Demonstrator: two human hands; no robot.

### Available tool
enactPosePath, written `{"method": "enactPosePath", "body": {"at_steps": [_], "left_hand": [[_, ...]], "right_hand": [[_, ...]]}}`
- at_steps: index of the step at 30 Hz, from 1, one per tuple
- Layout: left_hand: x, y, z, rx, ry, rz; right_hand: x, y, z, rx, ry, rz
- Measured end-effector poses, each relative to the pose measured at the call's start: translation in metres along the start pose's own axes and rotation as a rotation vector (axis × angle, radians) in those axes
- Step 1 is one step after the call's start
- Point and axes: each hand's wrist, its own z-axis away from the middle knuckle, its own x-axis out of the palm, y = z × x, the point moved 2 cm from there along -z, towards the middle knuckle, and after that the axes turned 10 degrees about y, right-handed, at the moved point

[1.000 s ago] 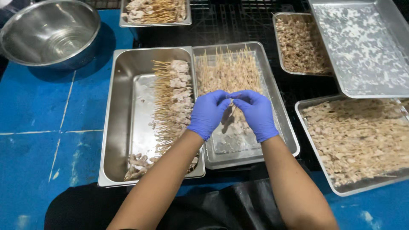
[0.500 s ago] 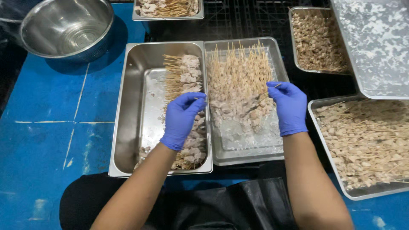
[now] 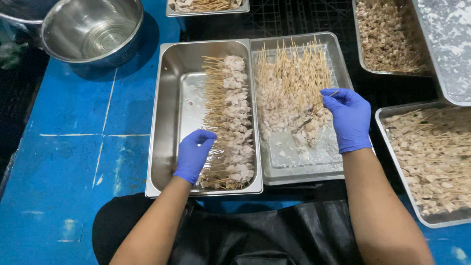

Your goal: The person sits on the floor with metal trays on their lap and threads pieces of raw meat onto thin bamboo skewers by hand, laying the finished skewers into a tray. They take meat pieces from a tray, push them down the skewer, and place completed skewers with the others.

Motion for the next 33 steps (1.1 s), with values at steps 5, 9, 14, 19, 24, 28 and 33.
{"method": "enactPosePath", "body": {"at_steps": [5, 9, 14, 19, 24, 28, 33], "left_hand": [[-0.021, 0.028, 0.003, -0.054, -0.093, -0.415], [-0.031, 0.045, 0.008, -0.105, -0.224, -0.472], [-0.039, 0.063, 0.009, 0.126, -0.240, -0.674], [-0.020, 0.090, 0.020, 0.380, -0.102, -0.207], [0.032, 0.093, 0.046, -0.011, -0.324, 0.340], [0.049, 0.087, 0.048, -0.025, -0.303, 0.455], [0.049, 0.067, 0.035, 0.003, -0.258, 0.427]], "right_hand": [[0.005, -0.004, 0.000, 0.005, -0.007, 0.015], [0.013, -0.013, 0.009, -0.010, -0.049, 0.083], [0.034, -0.038, 0.038, -0.041, -0.150, -0.024], [0.055, -0.073, 0.077, -0.230, -0.364, 0.263], [0.083, -0.086, 0.117, -0.378, -0.609, 0.434], [0.106, -0.089, 0.136, -0.807, -0.718, 0.583], [0.105, -0.094, 0.134, -0.725, -0.675, 0.612]]}}
